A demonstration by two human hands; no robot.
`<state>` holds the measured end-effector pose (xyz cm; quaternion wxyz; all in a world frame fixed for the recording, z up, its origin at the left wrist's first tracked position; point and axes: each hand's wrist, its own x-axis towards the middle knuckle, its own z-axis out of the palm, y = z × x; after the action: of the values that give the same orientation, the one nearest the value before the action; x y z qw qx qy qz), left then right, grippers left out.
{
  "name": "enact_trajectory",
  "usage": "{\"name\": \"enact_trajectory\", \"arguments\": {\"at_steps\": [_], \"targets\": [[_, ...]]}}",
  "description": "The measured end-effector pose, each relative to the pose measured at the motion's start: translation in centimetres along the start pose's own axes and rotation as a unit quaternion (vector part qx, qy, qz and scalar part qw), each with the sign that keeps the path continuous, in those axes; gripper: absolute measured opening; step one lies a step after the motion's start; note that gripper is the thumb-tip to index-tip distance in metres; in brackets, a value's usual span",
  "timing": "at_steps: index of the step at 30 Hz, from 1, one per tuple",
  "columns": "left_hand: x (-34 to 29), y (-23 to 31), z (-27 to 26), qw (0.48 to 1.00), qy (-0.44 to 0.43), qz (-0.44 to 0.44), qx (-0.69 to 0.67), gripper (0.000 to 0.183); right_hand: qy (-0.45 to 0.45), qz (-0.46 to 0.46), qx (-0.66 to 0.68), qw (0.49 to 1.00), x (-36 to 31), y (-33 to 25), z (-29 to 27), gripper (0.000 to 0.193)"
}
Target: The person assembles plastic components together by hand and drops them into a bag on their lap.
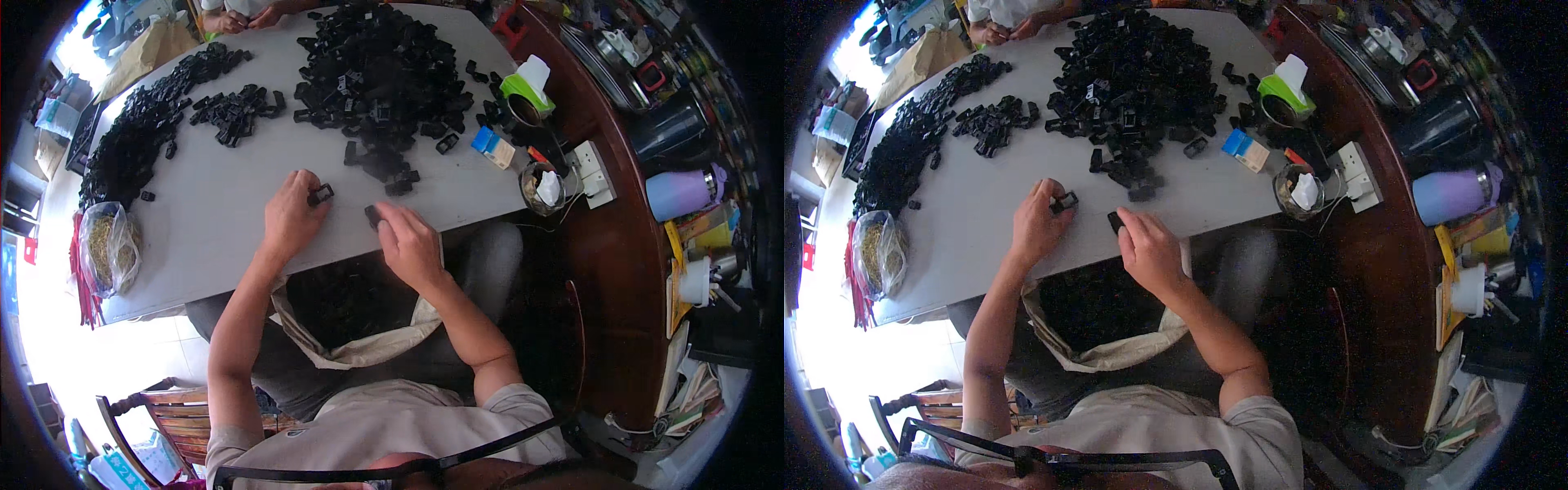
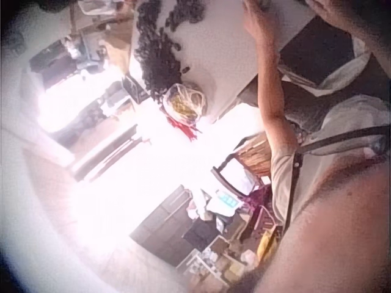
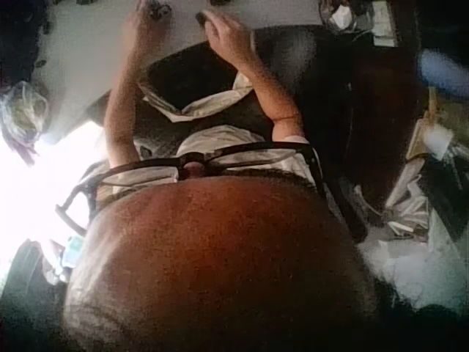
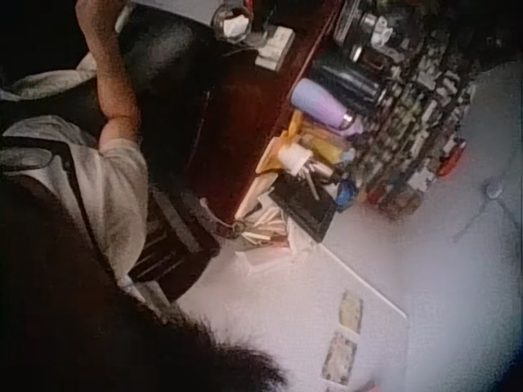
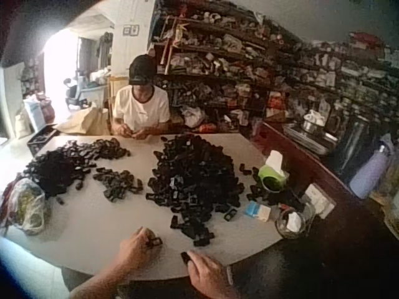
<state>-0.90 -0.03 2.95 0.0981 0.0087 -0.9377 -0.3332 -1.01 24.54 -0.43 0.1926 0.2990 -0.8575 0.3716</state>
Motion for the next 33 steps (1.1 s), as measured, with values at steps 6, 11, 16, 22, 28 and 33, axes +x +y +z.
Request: {"name": "enact_trajectory", "arguments": {"at_steps": [6,11,16,22,28,33], "targets": [[0.1,-1.8,0.2,0.999,-0.004,0.04,-0.004,0.034,-0.051,-0.026,-0.065,0.996,0.9,-1.1,-0.4,0.041],[-0.6,-1.7,0.6,0.991,-0.007,0.128,0.039,0.029,-0.079,-0.072,-0.06,0.992,1.4,-0.8,-0.1,0.038],[-2.2,-1.3,0.6,0.972,0.01,0.229,0.052,0.03,-0.064,-0.047,-0.026,0.997,0.7,0.1,0.9,0.035],[-2.3,-1.5,0.8,0.969,-0.054,0.241,-0.016,0.035,0.022,-0.1,0.074,0.992,2.0,-0.9,2.0,0.036],[-2.2,-1.6,1.0,0.983,-0.077,0.122,-0.111,0.039,-0.015,-0.111,0.058,0.992,2.1,-0.4,3.3,0.033],[-2.0,-2.0,0.7,0.983,-0.065,0.131,-0.113,0.042,-0.018,-0.122,-0.034,0.992,1.3,-1.9,4.0,0.032]]}}
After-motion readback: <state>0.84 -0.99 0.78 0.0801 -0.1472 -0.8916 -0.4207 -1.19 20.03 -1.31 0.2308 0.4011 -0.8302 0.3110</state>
